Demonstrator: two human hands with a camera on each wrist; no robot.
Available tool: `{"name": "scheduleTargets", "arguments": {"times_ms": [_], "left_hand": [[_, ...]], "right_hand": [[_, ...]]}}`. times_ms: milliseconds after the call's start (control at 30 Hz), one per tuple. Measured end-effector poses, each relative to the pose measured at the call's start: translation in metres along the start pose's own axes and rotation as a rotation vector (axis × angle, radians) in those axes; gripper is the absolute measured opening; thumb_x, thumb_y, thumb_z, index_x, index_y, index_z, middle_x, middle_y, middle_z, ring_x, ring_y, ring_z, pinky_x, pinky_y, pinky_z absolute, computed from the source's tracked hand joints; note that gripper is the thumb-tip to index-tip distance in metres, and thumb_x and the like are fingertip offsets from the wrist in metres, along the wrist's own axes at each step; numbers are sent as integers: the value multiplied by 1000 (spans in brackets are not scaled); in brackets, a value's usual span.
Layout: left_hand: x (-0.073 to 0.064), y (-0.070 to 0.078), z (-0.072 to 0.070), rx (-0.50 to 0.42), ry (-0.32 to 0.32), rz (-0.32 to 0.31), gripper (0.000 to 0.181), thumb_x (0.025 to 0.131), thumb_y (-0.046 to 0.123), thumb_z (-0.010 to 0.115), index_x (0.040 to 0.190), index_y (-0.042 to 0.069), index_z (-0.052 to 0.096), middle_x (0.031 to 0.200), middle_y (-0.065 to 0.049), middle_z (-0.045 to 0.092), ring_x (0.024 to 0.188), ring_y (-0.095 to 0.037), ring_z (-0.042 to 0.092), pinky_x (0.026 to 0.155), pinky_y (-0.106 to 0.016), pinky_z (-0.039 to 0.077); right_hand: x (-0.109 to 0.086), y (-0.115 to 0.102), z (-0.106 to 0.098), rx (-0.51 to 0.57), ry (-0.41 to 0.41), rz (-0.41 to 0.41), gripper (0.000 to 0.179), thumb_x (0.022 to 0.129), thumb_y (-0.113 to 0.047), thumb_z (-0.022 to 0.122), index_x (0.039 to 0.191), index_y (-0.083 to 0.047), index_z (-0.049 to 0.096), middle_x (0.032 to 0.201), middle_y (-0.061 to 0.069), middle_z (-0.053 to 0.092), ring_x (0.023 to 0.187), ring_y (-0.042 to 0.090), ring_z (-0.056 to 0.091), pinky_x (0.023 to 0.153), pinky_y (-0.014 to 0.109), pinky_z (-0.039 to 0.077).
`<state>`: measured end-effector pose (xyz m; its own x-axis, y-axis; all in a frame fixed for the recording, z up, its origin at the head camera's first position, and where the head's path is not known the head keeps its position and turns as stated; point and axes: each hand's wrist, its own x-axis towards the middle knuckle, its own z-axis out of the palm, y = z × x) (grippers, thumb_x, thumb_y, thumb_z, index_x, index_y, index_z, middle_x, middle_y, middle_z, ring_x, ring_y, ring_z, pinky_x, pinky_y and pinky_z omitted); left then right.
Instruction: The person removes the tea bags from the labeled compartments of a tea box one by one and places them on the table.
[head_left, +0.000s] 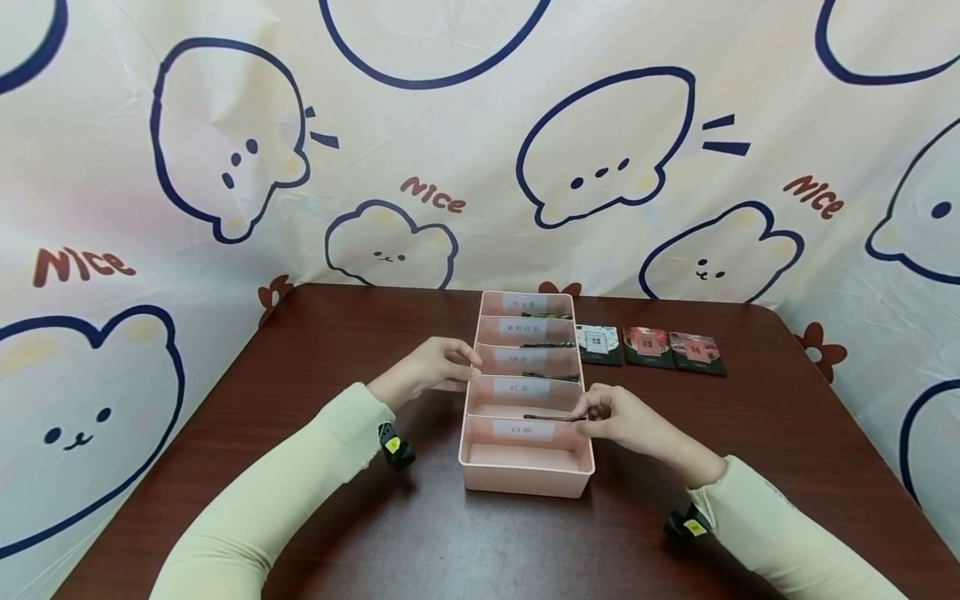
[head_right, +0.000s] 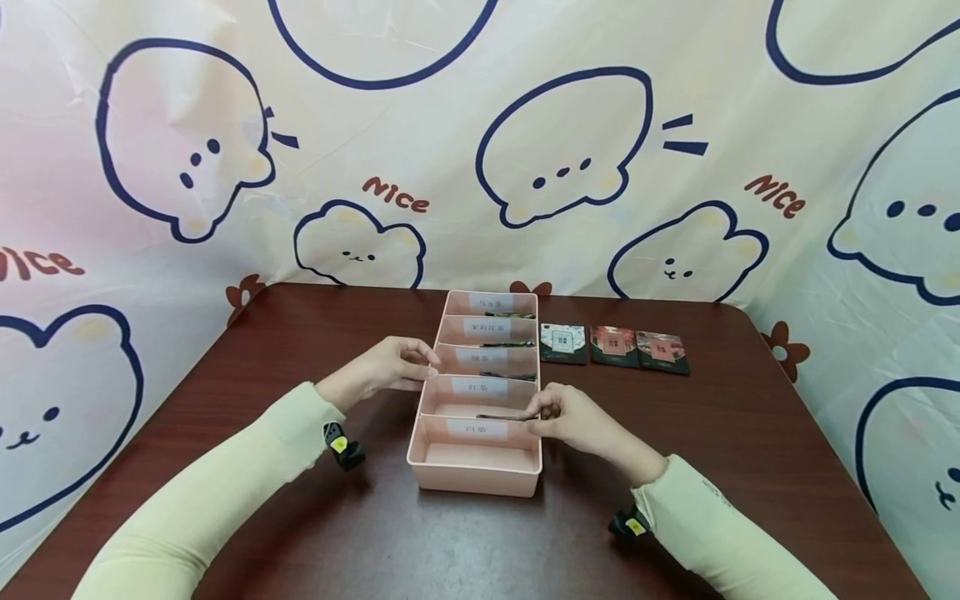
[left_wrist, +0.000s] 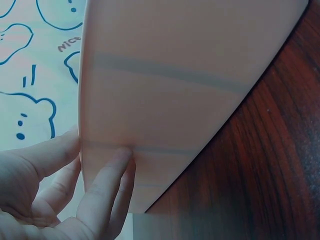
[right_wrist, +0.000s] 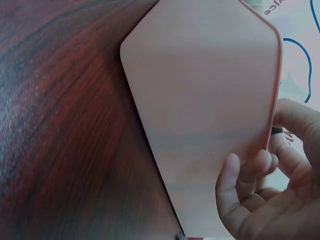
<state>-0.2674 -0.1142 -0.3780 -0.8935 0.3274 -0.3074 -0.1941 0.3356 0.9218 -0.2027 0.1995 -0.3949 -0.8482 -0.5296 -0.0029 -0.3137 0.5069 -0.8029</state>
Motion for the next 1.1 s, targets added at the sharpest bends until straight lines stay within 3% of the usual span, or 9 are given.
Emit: {"name": "scheduleTargets", "arguments": {"times_ms": [200, 300, 533, 667, 867, 1100], "left_hand": [[0, 0, 0, -4, -5, 0, 23, 86, 2, 71, 107, -3, 62, 106, -14, 62, 86, -18, 66, 87, -42, 57], [0, 0, 0, 2, -7, 8, 23, 86, 2, 71, 106, -3, 62, 106, -14, 62, 86, -18, 66, 87, -42, 57], [0, 0, 0, -4, -5, 2, 22, 86, 2, 70, 106, -3, 62, 105, -14, 62, 86, -18, 66, 87, -42, 57], [1, -1, 0, -11, -8, 6, 21, 86, 2, 70, 105, -3, 62, 103, -13, 62, 86, -18, 66, 88, -44, 56], [0, -1, 0, -13, 0, 5, 20, 86, 1, 70, 105, -2, 63, 104, -14, 62, 87, -19, 66, 89, -45, 55], [0, -1, 1, -9, 3, 3, 22, 86, 3, 71, 106, -2, 62, 105, -14, 62, 87, -20, 66, 88, -43, 56]], "right_hand": [[3, -4, 3, -28, 61, 16, 5, 83, -12, 75, 83, -10, 70, 88, 4, 57, 71, 12, 44, 56, 21, 38], [3, -9, 1, -17, 96, -22, 7, 81, -11, 77, 82, -9, 70, 87, 4, 56, 70, 12, 45, 56, 21, 39], [1, -23, -10, 119, 181, -143, 9, 83, -6, 74, 86, -10, 66, 98, 6, 64, 90, 9, 60, 77, 24, 54], [-2, -34, -20, 240, 237, -226, 11, 86, 3, 69, 89, -6, 65, 98, 3, 68, 90, 9, 64, 74, 24, 57], [-9, -49, -37, 344, 420, -312, 17, 85, 9, 67, 95, -4, 64, 91, -5, 69, 77, 6, 65, 63, 19, 55], [-16, -53, -57, 477, 610, -358, 32, 83, 15, 65, 109, -3, 61, 88, -2, 71, 73, 6, 65, 66, 17, 57]]}}
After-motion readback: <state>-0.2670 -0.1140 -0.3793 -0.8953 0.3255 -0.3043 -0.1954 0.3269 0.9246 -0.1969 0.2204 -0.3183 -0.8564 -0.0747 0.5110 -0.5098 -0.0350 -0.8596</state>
